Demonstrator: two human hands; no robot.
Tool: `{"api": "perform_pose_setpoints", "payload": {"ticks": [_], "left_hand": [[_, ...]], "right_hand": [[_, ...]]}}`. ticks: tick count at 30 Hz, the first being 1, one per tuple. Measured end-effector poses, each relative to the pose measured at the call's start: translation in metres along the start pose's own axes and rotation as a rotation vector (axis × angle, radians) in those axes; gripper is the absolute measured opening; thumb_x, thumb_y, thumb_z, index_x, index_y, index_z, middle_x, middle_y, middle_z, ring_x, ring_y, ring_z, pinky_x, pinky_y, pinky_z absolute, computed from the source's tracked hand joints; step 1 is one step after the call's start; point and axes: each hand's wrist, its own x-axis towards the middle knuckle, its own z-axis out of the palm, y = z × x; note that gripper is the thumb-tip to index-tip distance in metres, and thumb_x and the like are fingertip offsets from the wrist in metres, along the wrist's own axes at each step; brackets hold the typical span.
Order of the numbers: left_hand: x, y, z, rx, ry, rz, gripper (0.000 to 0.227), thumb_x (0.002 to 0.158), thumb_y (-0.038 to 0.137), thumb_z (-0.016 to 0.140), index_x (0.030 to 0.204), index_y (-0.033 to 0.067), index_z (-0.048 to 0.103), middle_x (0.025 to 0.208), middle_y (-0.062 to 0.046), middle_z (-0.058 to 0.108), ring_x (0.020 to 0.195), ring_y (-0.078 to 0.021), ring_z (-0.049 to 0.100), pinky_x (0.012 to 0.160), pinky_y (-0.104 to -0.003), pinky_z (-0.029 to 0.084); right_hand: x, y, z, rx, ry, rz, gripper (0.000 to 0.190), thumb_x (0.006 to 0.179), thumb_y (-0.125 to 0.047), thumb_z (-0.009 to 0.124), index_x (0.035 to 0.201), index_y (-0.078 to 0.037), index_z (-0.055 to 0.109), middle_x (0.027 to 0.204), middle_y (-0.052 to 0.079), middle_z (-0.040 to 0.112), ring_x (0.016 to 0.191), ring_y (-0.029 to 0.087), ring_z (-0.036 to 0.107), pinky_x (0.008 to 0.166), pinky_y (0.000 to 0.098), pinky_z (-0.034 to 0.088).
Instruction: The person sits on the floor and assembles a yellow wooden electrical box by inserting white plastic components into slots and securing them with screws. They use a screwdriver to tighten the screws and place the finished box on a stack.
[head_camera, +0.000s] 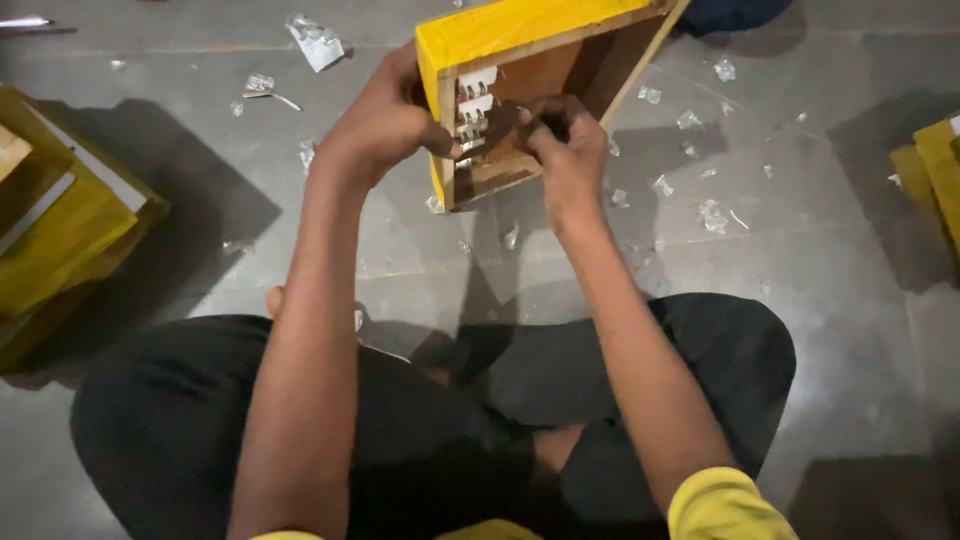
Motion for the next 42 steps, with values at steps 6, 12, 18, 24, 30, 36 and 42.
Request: {"api": "perform_pose_setpoints", "payload": {"ticks": [6,12,18,24,30,36,42], "left_hand": [[0.005,0.001,0.000,-0.057,-0.058,-0.045,0.086,0.053,-0.011,0.078,0.135,0.0056,0.057,0.123,-0.006,0.071,0.120,-0.0232,0.066,0.104,-0.037,0.054],[0.004,0.006,0.003,0.012,-0.054,-0.067,0.087,0.052,-0.011,0.080,0.134,0.0057,0.058,0.123,-0.005,0.071,0.121,-0.0233,0.066,0.105,-0.036,0.052],[0.000,0.013,0.005,0.012,-0.120,0.088,0.091,0.051,-0.010,0.079,0.137,0.0063,0.055,0.123,-0.003,0.067,0.123,-0.0240,0.060,0.110,-0.035,0.047],[-0.003,0.020,0.008,-0.007,-0.157,0.092,0.085,0.050,-0.009,0.079,0.130,0.0082,0.055,0.117,-0.002,0.066,0.120,-0.0206,0.060,0.103,-0.034,0.051],[-0.005,0.030,0.010,0.043,-0.140,0.018,0.085,0.048,-0.009,0.078,0.127,0.0105,0.055,0.112,-0.001,0.067,0.113,-0.0184,0.062,0.089,-0.035,0.057],[-0.006,0.033,0.011,0.063,-0.149,0.002,0.082,0.048,-0.007,0.075,0.126,0.0126,0.057,0.109,0.000,0.068,0.108,-0.0166,0.064,0.082,-0.036,0.061],[-0.005,0.031,0.011,0.079,-0.176,0.016,0.082,0.049,-0.004,0.073,0.128,0.0122,0.058,0.111,-0.001,0.068,0.109,-0.0171,0.062,0.086,-0.036,0.059]], "right_hand": [[0.012,0.008,0.005,-0.092,-0.029,0.004,0.009,0.094,0.002,0.072,0.102,0.000,0.068,0.094,0.002,0.070,0.088,0.010,0.063,0.081,0.0248,0.052],[0.015,0.019,-0.005,-0.098,-0.063,-0.041,0.009,0.094,0.003,0.071,0.101,0.000,0.066,0.095,0.001,0.069,0.091,0.010,0.063,0.085,0.0251,0.051],[0.015,0.026,-0.008,-0.122,-0.071,-0.076,0.010,0.097,0.003,0.072,0.103,-0.001,0.065,0.095,0.000,0.067,0.091,0.009,0.061,0.085,0.0253,0.051],[0.013,0.033,-0.014,-0.095,-0.105,-0.079,0.013,0.096,0.003,0.071,0.107,0.000,0.064,0.097,0.000,0.066,0.092,0.010,0.061,0.087,0.0255,0.051],[0.006,0.024,-0.001,-0.054,-0.064,-0.074,0.013,0.097,0.000,0.071,0.108,0.001,0.063,0.097,0.001,0.065,0.090,0.011,0.061,0.084,0.0271,0.051],[-0.024,-0.003,0.025,-0.364,0.064,-0.141,0.015,0.102,-0.009,0.069,0.110,0.002,0.064,0.099,0.007,0.072,0.092,0.015,0.065,0.087,0.0306,0.054],[-0.027,-0.021,0.035,-0.730,0.130,-0.273,0.020,0.095,-0.007,0.066,0.113,0.001,0.069,0.107,0.016,0.076,0.100,0.032,0.074,0.089,0.0383,0.055]]}}
